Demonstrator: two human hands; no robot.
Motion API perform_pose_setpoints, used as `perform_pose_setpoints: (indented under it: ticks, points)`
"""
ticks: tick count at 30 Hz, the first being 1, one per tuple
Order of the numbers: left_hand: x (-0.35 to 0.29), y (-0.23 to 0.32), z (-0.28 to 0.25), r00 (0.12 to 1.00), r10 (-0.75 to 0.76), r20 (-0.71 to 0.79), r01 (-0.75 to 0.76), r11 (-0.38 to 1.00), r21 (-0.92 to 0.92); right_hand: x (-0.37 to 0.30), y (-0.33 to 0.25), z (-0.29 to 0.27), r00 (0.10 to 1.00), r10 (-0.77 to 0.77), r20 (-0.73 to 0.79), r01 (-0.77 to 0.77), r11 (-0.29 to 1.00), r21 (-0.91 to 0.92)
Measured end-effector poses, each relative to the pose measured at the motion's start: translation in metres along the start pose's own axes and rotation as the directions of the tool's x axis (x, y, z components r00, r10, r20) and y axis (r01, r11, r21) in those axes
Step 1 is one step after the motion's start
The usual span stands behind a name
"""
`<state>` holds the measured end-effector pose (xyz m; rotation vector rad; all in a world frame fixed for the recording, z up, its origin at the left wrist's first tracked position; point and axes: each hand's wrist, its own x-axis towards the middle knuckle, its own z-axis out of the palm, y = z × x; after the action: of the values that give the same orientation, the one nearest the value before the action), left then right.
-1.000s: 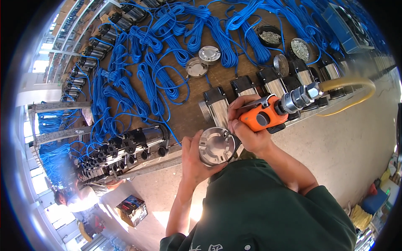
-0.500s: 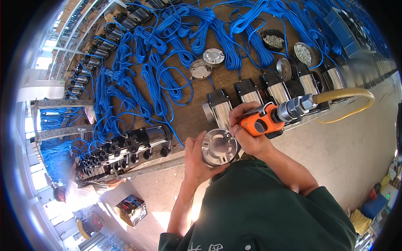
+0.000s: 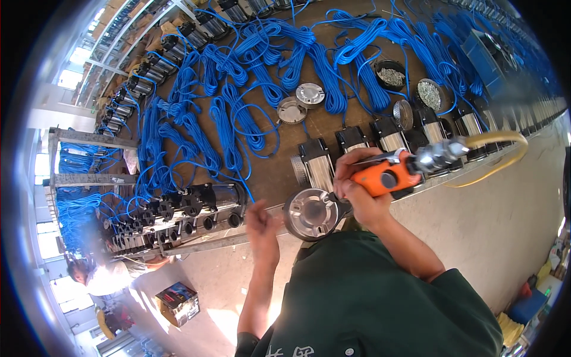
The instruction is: The person uses a pneumatic screwdriver to fasten metal plates and components onto a series of water pumps on a factory assembly line, taking screws from a small container.
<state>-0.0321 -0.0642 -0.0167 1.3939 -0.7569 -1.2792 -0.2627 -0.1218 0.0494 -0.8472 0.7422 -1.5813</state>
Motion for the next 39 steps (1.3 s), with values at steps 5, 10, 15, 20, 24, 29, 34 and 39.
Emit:
perform_pose_setpoints:
  ticks: [5, 10, 15, 20, 24, 29, 34, 39]
  points:
    - [-0.003, 0.015, -0.026, 0.847, -0.527, -0.067, 0.354, 0.654, -0.668, 0.002, -0.011, 0.007, 0.978, -0.203, 0.042, 0.197, 0.974, 0.109]
    - [-0.03, 0.043, 0.003, 0.947, -0.319, 0.028, 0.274, 0.763, -0.586, -0.003, -0.015, 0.025, 0.965, -0.239, 0.105, 0.216, 0.957, 0.192]
    - [-0.042, 0.054, 0.023, 0.95, -0.258, 0.175, 0.311, 0.811, -0.496, -0.01, -0.02, 0.045, 0.95, -0.265, 0.165, 0.207, 0.931, 0.301]
    - [-0.041, 0.045, 0.031, 0.941, -0.214, 0.261, 0.321, 0.809, -0.492, -0.014, -0.015, 0.048, 0.959, -0.217, 0.182, 0.151, 0.935, 0.321]
    - [-0.037, 0.046, 0.036, 0.917, -0.278, 0.285, 0.392, 0.755, -0.525, -0.012, -0.018, 0.046, 0.956, -0.242, 0.167, 0.185, 0.937, 0.297]
    - [-0.035, 0.053, 0.045, 0.918, -0.3, 0.26, 0.395, 0.76, -0.516, -0.011, -0.02, 0.047, 0.958, -0.25, 0.141, 0.201, 0.935, 0.293]
    - [-0.031, 0.05, 0.044, 0.93, -0.231, 0.288, 0.349, 0.804, -0.482, -0.011, -0.017, 0.048, 0.96, -0.244, 0.139, 0.198, 0.939, 0.281]
    - [-0.027, 0.053, 0.039, 0.893, -0.24, 0.381, 0.403, 0.801, -0.442, -0.011, -0.015, 0.048, 0.962, -0.233, 0.144, 0.184, 0.939, 0.289]
